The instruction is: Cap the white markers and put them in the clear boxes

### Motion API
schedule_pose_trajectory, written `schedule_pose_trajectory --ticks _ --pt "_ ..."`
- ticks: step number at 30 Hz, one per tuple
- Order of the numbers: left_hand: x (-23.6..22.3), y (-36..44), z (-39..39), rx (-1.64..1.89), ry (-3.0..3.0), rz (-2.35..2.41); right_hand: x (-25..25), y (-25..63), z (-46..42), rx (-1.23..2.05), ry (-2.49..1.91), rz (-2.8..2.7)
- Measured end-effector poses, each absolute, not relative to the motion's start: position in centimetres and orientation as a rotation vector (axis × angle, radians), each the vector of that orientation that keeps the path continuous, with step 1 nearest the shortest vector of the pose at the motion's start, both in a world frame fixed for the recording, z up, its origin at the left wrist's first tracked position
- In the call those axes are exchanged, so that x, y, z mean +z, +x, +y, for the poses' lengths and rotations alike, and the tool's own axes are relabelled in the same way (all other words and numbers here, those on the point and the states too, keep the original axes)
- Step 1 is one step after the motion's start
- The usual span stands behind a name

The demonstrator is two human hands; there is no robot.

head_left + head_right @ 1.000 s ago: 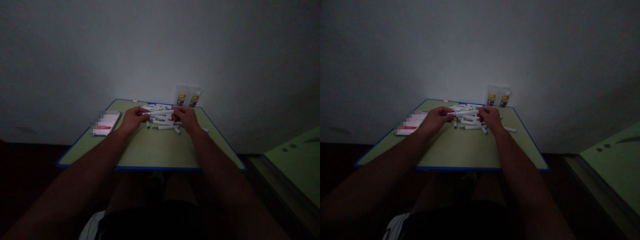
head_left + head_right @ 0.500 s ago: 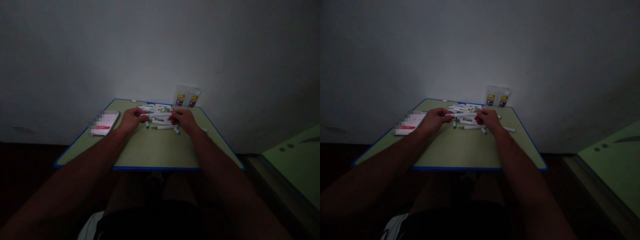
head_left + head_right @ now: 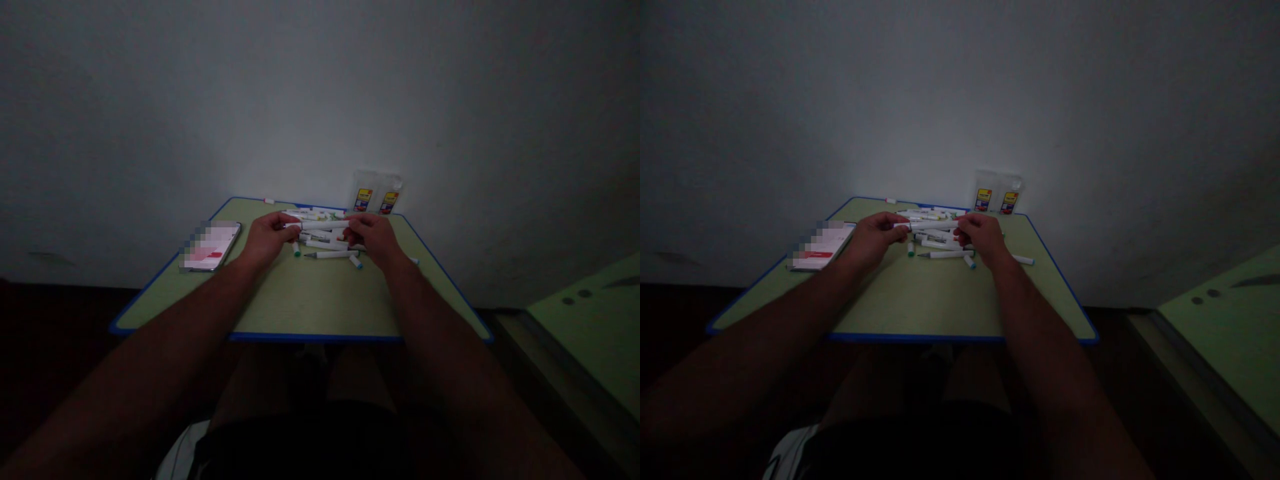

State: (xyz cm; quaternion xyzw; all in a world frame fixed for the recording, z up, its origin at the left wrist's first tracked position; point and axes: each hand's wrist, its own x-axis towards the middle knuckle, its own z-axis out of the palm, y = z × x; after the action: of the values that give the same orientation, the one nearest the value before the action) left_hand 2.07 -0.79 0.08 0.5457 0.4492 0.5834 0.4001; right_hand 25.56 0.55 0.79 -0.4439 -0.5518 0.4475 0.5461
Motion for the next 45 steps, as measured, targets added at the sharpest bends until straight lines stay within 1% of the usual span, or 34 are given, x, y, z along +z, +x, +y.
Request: schedule_pose_trajectory --ticks 4,10,19,23,32,45 --pt "-0.3 1.9 -0.5 1.511 1.401 1.114 0.8 25.4 0.4 1.075 -1.064 -1.305" --pt "-0.6 2.3 -0.8 1.501 1.499 0.971 0.0 25.5 1.1 1.082 -1.194 -1.337" --pt "-0.3 2.7 -1.0 1.502 1.506 0.976 -0.2 25.5 1.2 1.033 -1.237 -1.388" --pt "-0.8 2.4 -0.3 1.563 1.459 0.955 0.1 25.3 0.8 0.985 -1.194 -1.384" --pt "-1.3 1.7 0.6 1.533 1.377 1.220 0.2 24.3 0.0 0.830 -1.015 -1.524" --pt "-1.7 1.6 0.7 1.455 1.368 1.253 0.7 23.8 -0.8 0.889 -0.850 -1.597"
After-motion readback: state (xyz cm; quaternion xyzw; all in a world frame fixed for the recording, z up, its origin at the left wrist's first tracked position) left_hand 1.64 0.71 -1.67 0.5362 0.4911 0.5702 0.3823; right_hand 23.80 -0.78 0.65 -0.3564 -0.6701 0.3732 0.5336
